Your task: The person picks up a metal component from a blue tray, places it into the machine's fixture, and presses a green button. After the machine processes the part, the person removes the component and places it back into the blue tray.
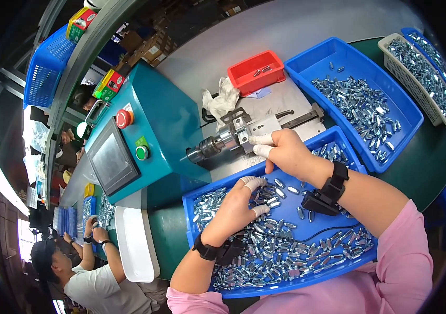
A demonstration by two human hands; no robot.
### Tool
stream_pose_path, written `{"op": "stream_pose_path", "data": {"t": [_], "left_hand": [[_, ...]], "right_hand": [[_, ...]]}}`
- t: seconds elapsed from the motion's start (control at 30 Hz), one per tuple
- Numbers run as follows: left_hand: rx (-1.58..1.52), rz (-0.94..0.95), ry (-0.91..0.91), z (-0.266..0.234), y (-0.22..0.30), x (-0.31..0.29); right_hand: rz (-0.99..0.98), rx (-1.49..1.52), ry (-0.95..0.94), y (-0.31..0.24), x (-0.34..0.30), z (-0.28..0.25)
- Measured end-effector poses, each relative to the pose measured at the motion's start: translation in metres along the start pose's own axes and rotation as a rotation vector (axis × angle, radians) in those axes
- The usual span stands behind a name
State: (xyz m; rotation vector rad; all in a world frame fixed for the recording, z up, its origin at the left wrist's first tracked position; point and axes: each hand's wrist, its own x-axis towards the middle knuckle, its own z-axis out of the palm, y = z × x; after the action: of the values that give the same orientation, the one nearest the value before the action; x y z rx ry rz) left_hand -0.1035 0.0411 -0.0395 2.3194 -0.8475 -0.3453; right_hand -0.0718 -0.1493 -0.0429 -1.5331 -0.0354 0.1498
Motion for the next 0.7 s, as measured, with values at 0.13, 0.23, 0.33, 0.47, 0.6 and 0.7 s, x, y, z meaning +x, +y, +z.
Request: {"op": "stream_pose_path", "data": {"t": [0.13, 0.23, 0.33, 0.47, 0.6, 0.7], "left_hand": [[0.072, -0.029, 0.057, -0.01, 0.003, -0.001], [0.134, -0.225, 0.116, -0.015, 0.002, -0.001], [0.109, -0.212, 0.119, -0.012, -0.004, -0.004], [0.234, -0.19, 0.062, -0.001, -0.005, -0.003], [0.231, -0.167, 0.054, 0.003, -0.009, -0.001], [0.194, -0.157, 0.076, 0.002, -0.008, -0.002]], "right_hand": [[0.014, 0.042, 0.001, -0.001, -0.002, 0.001], [-0.009, 0.08, 0.006, 0.003, -0.002, -0.001], [-0.012, 0.077, -0.001, 0.004, -0.001, 0.002], [-0.032, 0.076, -0.002, 0.007, -0.002, 0.005], [-0.046, 0.032, -0.008, 0.005, 0.001, 0.002], [-0.051, -0.006, -0.005, 0.005, 0.005, 0.001]]}}
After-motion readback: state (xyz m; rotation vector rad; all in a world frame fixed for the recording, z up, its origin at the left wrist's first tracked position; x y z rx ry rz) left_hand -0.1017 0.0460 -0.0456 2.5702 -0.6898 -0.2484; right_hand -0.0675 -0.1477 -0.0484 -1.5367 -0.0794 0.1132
